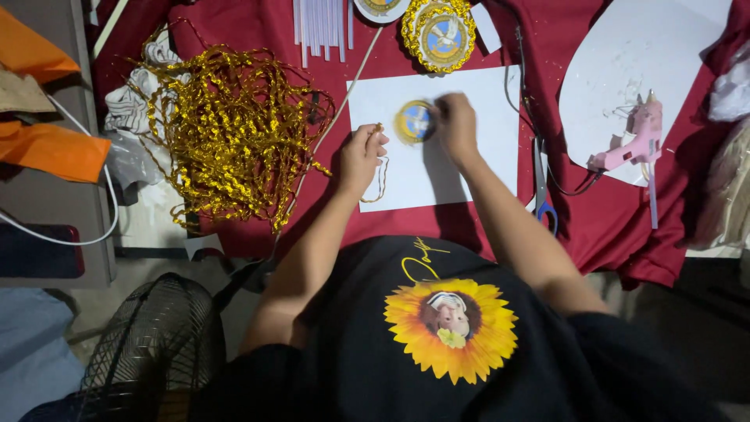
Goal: The person trims gold metallic ribbon with scissors and hot-glues it around the edge of round printed medallions, pressing the trim in place by hand. They finish one medallion, set it with completed ones, and begin gluing trim onto another medallion.
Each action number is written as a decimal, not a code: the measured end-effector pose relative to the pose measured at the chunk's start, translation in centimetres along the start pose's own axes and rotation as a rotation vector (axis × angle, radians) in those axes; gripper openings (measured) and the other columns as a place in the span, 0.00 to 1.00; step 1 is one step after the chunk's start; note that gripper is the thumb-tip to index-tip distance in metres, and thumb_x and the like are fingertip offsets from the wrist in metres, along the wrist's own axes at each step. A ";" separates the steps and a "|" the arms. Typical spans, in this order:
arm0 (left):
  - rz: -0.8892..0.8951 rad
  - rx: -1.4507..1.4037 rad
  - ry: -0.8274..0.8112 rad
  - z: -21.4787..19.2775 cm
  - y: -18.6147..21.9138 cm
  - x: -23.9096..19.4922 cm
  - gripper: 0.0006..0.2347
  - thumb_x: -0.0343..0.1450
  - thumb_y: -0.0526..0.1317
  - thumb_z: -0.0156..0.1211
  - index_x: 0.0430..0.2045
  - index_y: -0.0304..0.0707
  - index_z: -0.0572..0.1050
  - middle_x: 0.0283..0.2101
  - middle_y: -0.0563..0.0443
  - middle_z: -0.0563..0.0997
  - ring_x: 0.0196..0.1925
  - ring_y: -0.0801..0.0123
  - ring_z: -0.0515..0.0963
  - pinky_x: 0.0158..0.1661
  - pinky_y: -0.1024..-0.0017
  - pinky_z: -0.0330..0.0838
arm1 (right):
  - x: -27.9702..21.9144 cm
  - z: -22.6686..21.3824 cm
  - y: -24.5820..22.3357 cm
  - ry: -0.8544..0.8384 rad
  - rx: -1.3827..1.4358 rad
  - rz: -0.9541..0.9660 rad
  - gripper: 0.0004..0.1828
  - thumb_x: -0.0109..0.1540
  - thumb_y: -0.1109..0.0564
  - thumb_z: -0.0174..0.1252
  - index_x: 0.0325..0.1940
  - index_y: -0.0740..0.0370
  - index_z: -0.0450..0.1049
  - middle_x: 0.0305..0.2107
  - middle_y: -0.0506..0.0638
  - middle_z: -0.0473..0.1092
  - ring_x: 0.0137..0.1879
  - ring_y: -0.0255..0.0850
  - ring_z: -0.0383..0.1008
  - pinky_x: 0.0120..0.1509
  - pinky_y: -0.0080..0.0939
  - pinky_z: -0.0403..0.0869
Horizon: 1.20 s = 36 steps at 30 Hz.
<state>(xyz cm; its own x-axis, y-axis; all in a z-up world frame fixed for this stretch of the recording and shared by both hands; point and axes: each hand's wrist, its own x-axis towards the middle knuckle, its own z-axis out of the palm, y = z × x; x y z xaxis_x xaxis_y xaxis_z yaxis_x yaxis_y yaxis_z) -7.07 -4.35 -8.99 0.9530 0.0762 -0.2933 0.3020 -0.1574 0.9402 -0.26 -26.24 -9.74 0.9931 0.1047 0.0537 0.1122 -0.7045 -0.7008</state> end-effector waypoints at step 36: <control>0.870 0.937 -0.174 3.3 1.7 -0.4 0.05 0.73 0.33 0.62 0.39 0.30 0.75 0.65 0.39 0.73 0.71 0.43 0.67 0.68 0.49 0.62 | -10.1 -20.4 22.1 0.874 -0.174 0.763 0.24 0.54 0.49 0.76 0.37 0.71 0.74 0.26 0.56 0.75 0.30 0.44 0.76 0.35 0.45 0.73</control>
<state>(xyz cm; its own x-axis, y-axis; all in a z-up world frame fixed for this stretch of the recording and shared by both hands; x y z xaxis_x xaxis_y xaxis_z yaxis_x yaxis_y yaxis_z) -6.88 -7.90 -7.86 0.8139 -0.5168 0.2654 -0.5810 -0.7230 0.3738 -7.13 -57.17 -11.26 0.4840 -0.8564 0.1799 -0.5866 -0.4701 -0.6595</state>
